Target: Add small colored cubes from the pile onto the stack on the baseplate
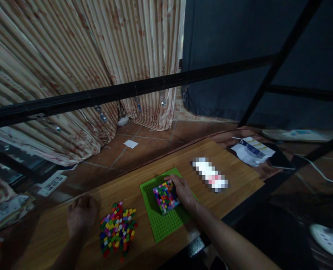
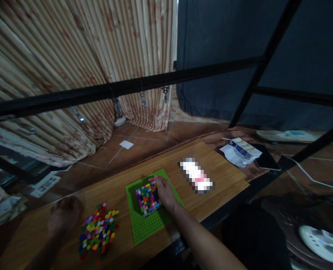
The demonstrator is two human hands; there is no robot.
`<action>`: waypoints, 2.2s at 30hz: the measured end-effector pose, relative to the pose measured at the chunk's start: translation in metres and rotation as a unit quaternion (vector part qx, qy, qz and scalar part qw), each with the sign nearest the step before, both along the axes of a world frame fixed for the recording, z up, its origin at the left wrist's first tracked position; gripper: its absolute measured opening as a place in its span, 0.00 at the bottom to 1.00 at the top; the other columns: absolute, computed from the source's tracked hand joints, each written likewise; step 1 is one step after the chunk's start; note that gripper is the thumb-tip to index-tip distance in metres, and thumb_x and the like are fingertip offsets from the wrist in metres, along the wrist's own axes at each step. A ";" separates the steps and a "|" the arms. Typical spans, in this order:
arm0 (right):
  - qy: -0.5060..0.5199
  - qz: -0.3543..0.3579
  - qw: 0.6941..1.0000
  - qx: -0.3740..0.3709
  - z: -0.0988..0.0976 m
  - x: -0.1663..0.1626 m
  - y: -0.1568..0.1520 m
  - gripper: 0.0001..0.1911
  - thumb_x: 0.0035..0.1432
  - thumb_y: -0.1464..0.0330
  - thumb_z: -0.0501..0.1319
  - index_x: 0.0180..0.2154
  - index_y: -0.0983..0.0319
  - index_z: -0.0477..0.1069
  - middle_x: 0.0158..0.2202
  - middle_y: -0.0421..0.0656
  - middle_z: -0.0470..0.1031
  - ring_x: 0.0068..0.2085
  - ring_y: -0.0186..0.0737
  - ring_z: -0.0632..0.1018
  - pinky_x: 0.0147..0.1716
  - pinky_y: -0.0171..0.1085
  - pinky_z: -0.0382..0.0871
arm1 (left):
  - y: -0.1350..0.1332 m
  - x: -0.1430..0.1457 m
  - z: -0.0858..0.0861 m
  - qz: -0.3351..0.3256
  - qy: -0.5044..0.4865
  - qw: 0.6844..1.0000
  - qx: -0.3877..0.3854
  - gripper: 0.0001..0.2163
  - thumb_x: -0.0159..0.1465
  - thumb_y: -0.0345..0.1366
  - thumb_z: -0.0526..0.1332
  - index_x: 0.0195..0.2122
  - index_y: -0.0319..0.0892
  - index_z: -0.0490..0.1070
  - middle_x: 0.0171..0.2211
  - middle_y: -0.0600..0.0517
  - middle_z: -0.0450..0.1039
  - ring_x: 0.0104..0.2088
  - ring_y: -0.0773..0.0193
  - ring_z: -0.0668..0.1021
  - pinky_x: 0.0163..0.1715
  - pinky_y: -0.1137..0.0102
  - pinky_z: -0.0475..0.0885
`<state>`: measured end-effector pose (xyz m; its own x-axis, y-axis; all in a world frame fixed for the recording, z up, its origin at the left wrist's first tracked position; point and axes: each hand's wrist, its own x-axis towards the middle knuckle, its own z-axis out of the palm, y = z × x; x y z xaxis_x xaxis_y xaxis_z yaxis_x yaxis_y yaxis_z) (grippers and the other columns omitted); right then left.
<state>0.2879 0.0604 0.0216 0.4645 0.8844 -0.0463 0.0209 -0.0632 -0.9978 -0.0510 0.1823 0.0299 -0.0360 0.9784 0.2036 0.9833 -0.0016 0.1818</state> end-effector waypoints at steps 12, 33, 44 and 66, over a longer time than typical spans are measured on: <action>0.001 0.027 1.000 -0.002 0.001 0.003 -0.007 0.17 0.52 0.61 0.52 0.32 0.58 0.78 0.35 0.42 0.79 0.39 0.43 0.76 0.40 0.38 0.68 | 0.000 -0.003 -0.012 0.014 0.001 1.000 0.016 0.16 0.65 0.41 0.48 0.43 0.40 0.72 0.46 0.39 0.71 0.50 0.46 0.70 0.46 0.56 0.68; -0.035 0.032 0.999 -0.011 -0.004 0.008 -0.007 0.15 0.51 0.60 0.53 0.31 0.58 0.76 0.33 0.41 0.78 0.37 0.43 0.75 0.37 0.39 0.68 | 0.000 0.000 -0.018 0.011 0.000 0.999 0.032 0.15 0.65 0.36 0.49 0.44 0.38 0.73 0.46 0.40 0.72 0.50 0.48 0.70 0.50 0.57 0.66; 0.007 0.055 0.998 -0.027 0.000 0.015 -0.013 0.18 0.52 0.58 0.58 0.39 0.60 0.78 0.37 0.42 0.79 0.37 0.41 0.76 0.37 0.39 0.69 | 0.002 0.001 -0.024 0.014 0.001 0.998 0.056 0.14 0.63 0.34 0.51 0.44 0.38 0.72 0.47 0.41 0.73 0.50 0.48 0.71 0.52 0.58 0.66; -0.438 0.209 0.874 0.007 0.001 -0.119 -0.056 0.12 0.62 0.75 0.53 0.42 0.63 0.74 0.43 0.50 0.76 0.42 0.43 0.77 0.42 0.38 0.71 | 0.000 0.004 -0.024 0.016 -0.002 0.999 0.051 0.12 0.64 0.34 0.51 0.42 0.39 0.71 0.45 0.40 0.73 0.49 0.48 0.71 0.53 0.58 0.65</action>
<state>0.1688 0.0043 0.0231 -0.0468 0.9831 0.1772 0.7964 0.1438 -0.5875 -0.0468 0.1822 0.0061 -0.0675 0.9510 0.3016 0.9824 0.0106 0.1864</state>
